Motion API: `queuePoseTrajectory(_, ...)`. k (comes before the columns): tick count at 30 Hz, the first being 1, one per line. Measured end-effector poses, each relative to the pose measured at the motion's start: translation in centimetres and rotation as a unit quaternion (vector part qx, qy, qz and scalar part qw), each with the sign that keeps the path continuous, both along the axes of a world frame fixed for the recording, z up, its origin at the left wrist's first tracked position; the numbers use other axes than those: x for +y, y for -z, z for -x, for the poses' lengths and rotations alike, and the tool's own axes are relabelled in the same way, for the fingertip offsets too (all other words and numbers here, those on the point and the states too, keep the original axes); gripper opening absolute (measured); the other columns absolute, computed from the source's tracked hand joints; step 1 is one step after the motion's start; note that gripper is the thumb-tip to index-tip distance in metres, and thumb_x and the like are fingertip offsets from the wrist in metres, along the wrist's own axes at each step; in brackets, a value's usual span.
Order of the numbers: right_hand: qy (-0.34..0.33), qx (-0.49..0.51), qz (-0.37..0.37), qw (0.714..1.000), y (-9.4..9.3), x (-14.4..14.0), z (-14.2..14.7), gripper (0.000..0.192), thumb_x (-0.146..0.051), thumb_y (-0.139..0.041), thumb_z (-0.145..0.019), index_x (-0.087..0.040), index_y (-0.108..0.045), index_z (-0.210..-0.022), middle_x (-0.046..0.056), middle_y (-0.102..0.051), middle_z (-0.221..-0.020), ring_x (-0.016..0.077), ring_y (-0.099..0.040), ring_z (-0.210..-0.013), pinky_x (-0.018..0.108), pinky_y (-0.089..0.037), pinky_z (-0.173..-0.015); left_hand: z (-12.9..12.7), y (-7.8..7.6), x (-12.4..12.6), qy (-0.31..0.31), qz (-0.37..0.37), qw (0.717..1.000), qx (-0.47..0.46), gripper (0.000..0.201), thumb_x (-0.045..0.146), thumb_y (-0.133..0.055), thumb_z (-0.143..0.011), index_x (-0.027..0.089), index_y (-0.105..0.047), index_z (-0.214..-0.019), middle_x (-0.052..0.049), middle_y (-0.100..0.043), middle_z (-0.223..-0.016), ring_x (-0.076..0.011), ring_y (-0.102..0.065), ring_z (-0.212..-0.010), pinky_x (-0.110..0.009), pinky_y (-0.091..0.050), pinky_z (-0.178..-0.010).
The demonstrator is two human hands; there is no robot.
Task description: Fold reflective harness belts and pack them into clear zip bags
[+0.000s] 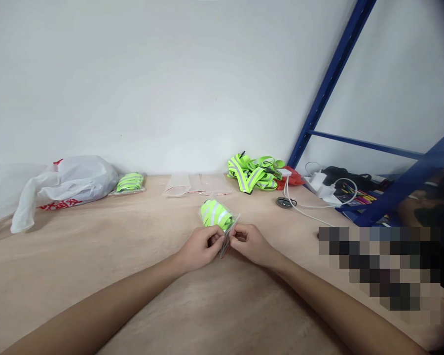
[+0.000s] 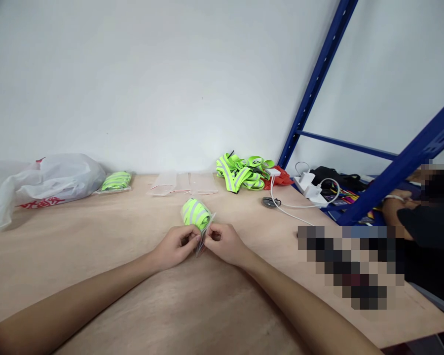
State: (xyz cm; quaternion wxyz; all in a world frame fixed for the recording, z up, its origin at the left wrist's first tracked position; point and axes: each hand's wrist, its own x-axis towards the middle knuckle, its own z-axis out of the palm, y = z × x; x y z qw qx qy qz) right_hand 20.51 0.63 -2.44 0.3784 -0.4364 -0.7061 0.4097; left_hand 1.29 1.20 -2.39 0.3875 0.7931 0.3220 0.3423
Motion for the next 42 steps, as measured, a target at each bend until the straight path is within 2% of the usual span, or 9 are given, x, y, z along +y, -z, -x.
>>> queuePoseTrajectory(8, -0.012, -0.005, 0.001, 1.000, -0.2, -0.2, -0.1, 0.010, -0.025, -0.050, -0.070, -0.018, -0.051, -0.062, -0.004, -0.045, -0.062, 0.0113, -0.043, -0.062, 0.024, -0.039, -0.060, 0.0, 0.1, 0.1, -0.002, 0.020, 1.000, -0.015, 0.014, 0.023, -0.050, -0.089, 0.017, -0.053, -0.077, 0.004, -0.052, -0.065, -0.0095, -0.046, -0.059, -0.020, -0.035, -0.056)
queuePoseTrajectory(13, -0.016, -0.008, -0.002, 1.000, -0.2, -0.1, -0.2, 0.009, -0.024, -0.049, -0.069, -0.018, -0.052, -0.062, -0.004, -0.047, -0.062, 0.0115, -0.045, -0.062, 0.024, -0.038, -0.059, 0.1, 0.1, 0.1, -0.006, 0.022, 1.000, -0.015, 0.019, 0.027, -0.048, -0.091, 0.018, -0.048, -0.073, 0.004, -0.048, -0.064, -0.0100, -0.043, -0.059, -0.021, -0.033, -0.056)
queuePoseTrajectory(19, -0.015, -0.006, 0.002, 1.000, -0.1, -0.1, -0.2, 0.011, -0.023, -0.049, -0.069, -0.018, -0.055, -0.062, -0.003, -0.051, -0.062, 0.0122, -0.047, -0.062, 0.025, -0.040, -0.061, 0.3, 0.1, 0.1, -0.013, 0.030, 0.999, -0.020, 0.022, 0.031, -0.047, -0.092, 0.019, -0.046, -0.073, 0.003, -0.050, -0.064, -0.0116, -0.048, -0.060, -0.022, -0.035, -0.057)
queuePoseTrajectory(26, 0.024, 0.034, 0.002, 0.999, -0.4, 0.2, -0.7, 0.014, -0.025, -0.051, -0.069, -0.019, -0.050, -0.056, -0.003, -0.050, -0.059, 0.0132, -0.048, -0.061, 0.026, -0.040, -0.062, 0.5, 0.7, -0.1, -0.029, 0.035, 0.994, -0.100, 0.030, 0.043, -0.044, -0.098, 0.020, -0.047, -0.080, 0.003, -0.053, -0.061, -0.0123, -0.049, -0.055, -0.023, -0.037, -0.055)
queuePoseTrajectory(32, 0.051, 0.042, -0.005, 0.998, -0.5, 0.4, -1.0, 0.018, -0.026, -0.051, -0.069, -0.020, -0.045, -0.053, -0.004, -0.042, -0.055, 0.0121, -0.041, -0.058, 0.025, -0.035, -0.058, 0.6, 0.8, -0.1, -0.028, 0.043, 0.990, -0.134, 0.036, 0.051, -0.045, -0.099, 0.019, -0.048, -0.081, 0.001, -0.056, -0.062, -0.0128, -0.052, -0.056, -0.024, -0.039, -0.056)
queuePoseTrajectory(38, 0.091, 0.023, -0.034, 0.995, -1.2, 0.6, -1.6, 0.020, -0.028, -0.051, -0.067, -0.021, -0.040, -0.051, -0.005, -0.035, -0.053, 0.0110, -0.035, -0.055, 0.024, -0.028, -0.053, 0.5, 0.5, -0.1, -0.047, 0.048, 0.981, -0.184, 0.036, 0.051, -0.045, -0.100, 0.019, -0.048, -0.085, 0.001, -0.058, -0.063, -0.0127, -0.055, -0.059, -0.026, -0.044, -0.062)
queuePoseTrajectory(42, 0.117, 0.008, -0.072, 0.990, -1.3, 0.9, -1.9, 0.019, -0.027, -0.050, -0.070, -0.022, -0.040, -0.054, -0.004, -0.039, -0.055, 0.0121, -0.040, -0.055, 0.024, -0.032, -0.053, 0.3, 0.4, -0.1, -0.053, 0.061, 0.976, -0.203, 0.036, 0.052, -0.044, -0.101, 0.019, -0.048, -0.087, 0.003, -0.057, -0.063, -0.0125, -0.055, -0.057, -0.026, -0.045, -0.061)
